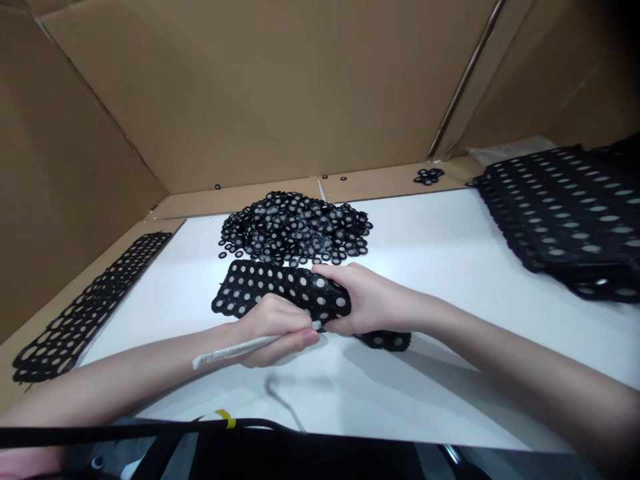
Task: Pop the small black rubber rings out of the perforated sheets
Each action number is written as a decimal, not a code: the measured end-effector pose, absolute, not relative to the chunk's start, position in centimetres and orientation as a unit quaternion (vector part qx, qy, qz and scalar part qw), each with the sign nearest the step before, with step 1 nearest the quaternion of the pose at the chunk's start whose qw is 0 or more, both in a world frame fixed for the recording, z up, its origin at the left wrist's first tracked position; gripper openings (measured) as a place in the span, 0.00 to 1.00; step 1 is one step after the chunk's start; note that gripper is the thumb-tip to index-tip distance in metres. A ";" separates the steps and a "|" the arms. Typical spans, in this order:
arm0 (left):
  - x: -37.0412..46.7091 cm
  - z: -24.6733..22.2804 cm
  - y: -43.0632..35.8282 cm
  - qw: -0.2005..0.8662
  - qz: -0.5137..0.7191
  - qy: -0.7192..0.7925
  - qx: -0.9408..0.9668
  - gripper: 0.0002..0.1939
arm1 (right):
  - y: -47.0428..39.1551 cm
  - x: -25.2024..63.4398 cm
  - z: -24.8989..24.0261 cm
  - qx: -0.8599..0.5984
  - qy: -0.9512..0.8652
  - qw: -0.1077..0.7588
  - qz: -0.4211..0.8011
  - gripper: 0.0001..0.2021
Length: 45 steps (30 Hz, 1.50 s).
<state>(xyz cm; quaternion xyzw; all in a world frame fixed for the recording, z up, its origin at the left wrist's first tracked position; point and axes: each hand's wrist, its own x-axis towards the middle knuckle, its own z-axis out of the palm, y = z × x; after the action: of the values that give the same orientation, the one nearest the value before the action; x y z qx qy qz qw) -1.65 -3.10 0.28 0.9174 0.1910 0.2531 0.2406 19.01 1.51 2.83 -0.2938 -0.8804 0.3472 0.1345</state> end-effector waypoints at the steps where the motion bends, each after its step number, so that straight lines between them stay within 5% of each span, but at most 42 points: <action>1: -1.6 0.3 -3.2 0.246 0.258 0.198 0.913 0.19 | 1.5 19.0 2.9 -0.293 -0.881 0.134 0.348 0.17; 20: -1.3 1.5 -3.3 0.381 0.190 0.255 0.868 0.21 | 1.1 18.8 3.4 -0.278 -0.877 0.120 0.373 0.14; 28: -1.5 1.0 -3.0 0.361 0.168 0.231 0.888 0.22 | 1.4 18.9 3.3 -0.271 -0.876 0.126 0.378 0.15; 36: -2.7 1.0 -2.5 0.520 0.246 0.266 0.773 0.27 | 2.4 19.5 2.7 -0.265 -0.882 0.118 0.371 0.17; 45: -4.7 1.6 1.6 0.444 0.348 0.307 0.767 0.27 | 4.0 21.0 3.1 -0.241 -0.889 0.055 0.384 0.23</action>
<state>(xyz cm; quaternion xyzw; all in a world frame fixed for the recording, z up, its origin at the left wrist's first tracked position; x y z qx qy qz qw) -4.72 1.56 1.56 0.7669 0.3066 0.3477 0.4438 21.03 4.01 3.14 -0.2412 -0.8894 0.3845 0.0549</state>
